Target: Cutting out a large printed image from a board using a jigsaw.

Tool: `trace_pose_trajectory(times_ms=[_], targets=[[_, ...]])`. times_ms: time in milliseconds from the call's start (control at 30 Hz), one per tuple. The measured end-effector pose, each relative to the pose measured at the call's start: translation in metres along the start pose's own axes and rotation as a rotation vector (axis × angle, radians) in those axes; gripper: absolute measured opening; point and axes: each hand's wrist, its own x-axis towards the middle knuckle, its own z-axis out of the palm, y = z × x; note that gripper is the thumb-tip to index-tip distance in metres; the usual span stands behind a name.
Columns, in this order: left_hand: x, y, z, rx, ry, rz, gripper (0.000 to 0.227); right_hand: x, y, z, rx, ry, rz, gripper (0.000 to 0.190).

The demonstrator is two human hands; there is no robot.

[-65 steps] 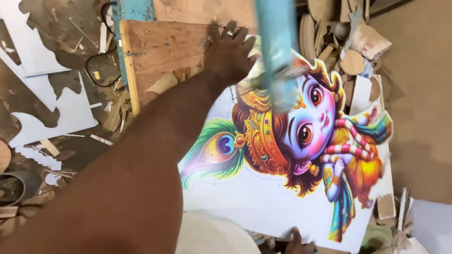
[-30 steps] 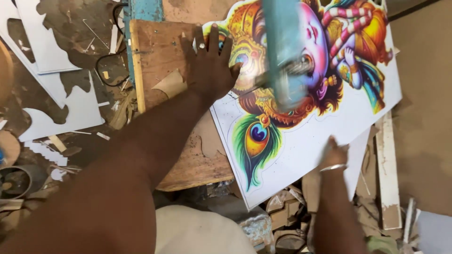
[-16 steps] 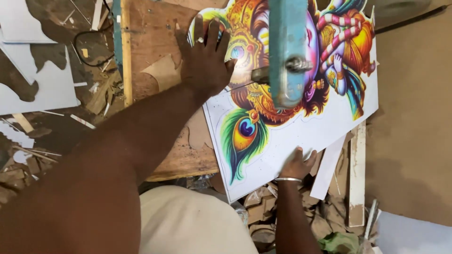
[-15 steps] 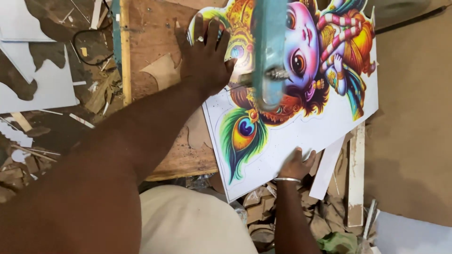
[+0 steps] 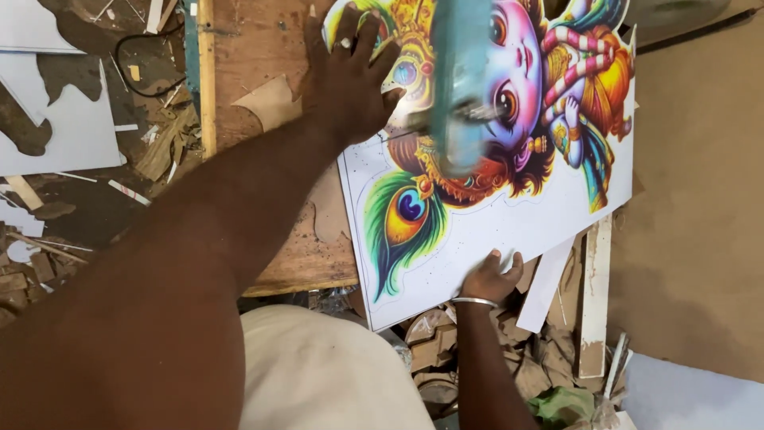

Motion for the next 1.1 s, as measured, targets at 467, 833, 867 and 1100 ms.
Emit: trace_pose_trajectory(times_ms=[467, 833, 867, 1100], targets=[[0.007, -0.005, 0.007, 0.044, -0.026, 0.074, 0.061, -0.033, -0.032, 0.002, -0.035, 0.065, 0.11, 0.05], [0.013, -0.001, -0.012, -0.025, -0.056, 0.105, 0.058, -0.036, -0.008, 0.002, -0.148, 0.108, -0.037, 0.042], [0.013, -0.002, -0.009, -0.016, -0.069, 0.132, 0.058, -0.038, -0.007, 0.002, -0.142, 0.126, -0.011, 0.042], [0.024, -0.007, -0.007, -0.066, 0.018, 0.255, 0.057, -0.053, -0.016, 0.005, -0.178, 0.165, 0.019, 0.041]])
